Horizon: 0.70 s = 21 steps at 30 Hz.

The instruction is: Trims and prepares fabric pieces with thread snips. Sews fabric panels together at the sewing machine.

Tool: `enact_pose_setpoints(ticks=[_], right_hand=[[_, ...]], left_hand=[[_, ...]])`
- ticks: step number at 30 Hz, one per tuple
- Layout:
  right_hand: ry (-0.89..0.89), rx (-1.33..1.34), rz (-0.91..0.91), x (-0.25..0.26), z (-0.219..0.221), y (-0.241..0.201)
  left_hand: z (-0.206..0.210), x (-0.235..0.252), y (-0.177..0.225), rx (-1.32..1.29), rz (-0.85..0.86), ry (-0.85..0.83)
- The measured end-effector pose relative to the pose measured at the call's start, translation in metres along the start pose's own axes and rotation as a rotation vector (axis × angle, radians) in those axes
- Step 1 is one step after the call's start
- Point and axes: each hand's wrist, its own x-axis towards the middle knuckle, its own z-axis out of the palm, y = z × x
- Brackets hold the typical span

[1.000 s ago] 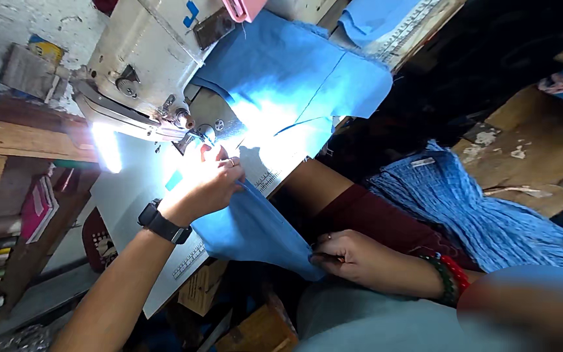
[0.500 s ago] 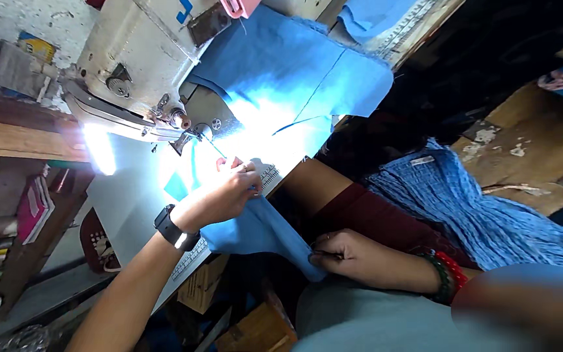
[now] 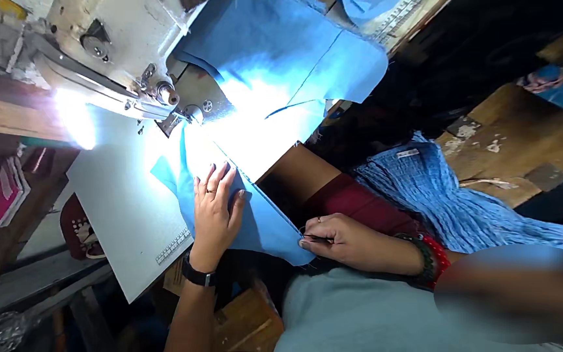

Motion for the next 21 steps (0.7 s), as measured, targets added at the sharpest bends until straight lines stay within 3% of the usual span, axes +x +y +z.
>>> enact_pose_setpoints(ticks=[10, 21], right_hand=[[-0.029, -0.025, 0.067, 0.003, -0.007, 0.0], [-0.076, -0.034, 0.053, 0.041, -0.018, -0.001]], left_hand=[[0.007, 0.008, 0.021, 0.053, -0.089, 0.047], [-0.001, 0.031, -0.012, 0.024, -0.074, 0.005]])
